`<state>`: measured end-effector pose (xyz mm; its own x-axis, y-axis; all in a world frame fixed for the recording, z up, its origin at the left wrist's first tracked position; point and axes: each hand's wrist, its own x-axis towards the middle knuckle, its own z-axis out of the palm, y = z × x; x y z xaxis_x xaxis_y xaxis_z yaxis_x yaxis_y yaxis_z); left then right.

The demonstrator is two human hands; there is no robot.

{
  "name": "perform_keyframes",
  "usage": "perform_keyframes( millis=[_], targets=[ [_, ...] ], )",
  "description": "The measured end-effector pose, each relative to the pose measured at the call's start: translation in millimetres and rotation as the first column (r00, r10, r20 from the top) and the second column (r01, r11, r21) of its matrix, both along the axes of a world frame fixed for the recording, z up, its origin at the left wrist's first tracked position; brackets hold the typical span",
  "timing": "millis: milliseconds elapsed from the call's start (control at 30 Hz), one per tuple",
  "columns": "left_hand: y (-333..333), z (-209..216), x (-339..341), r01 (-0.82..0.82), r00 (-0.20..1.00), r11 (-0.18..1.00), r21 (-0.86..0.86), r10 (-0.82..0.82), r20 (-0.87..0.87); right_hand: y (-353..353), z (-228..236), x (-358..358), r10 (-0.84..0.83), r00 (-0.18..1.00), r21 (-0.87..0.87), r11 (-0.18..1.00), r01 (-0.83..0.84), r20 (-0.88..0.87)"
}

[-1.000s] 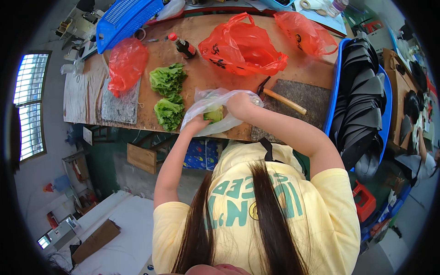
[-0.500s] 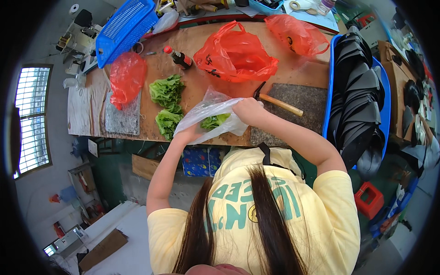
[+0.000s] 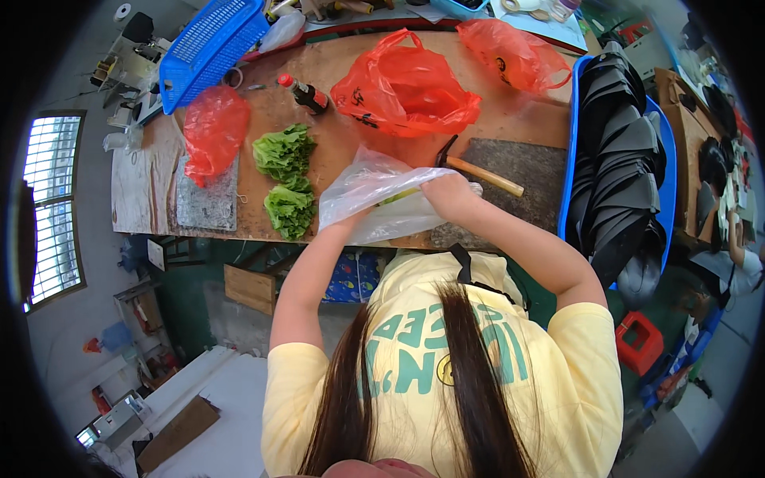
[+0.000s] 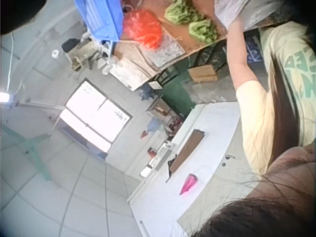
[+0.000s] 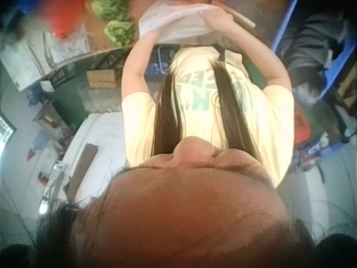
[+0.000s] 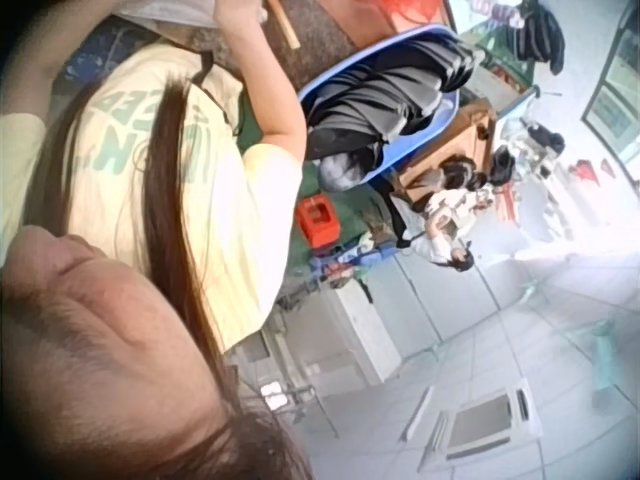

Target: The person fills a frying pan with water from a tap in a bathroom, then returns to a kitchen counter to wrap a plate of rice in a red plastic bag. They then move to a workbench, open a plastic bag containing lettuce, and remove the lettuce to place it on the counter.

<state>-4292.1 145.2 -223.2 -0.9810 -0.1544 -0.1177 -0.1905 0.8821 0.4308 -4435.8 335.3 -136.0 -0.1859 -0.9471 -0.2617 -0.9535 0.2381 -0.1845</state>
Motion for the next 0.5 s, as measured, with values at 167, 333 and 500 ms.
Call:
perform_keyframes(
  millis=[167,333,500],
  targets=[
    [-25,18,-6,-0.071,0.981,0.997,-0.002,0.070,0.183,7,-9,-2,-0.010,1.000,0.026,1.000,0.009,0.022],
    [-16,21,0,-0.100,0.954,0.993,-0.069,0.115,0.277,1,2,2,0.015,1.000,-0.050,0.999,-0.016,-0.023],
    [0,2,9,-0.044,0.997,0.943,-0.330,0.060,0.039,2,-1,0,0.027,0.999,-0.056,0.998,-0.030,-0.041]
  ],
)
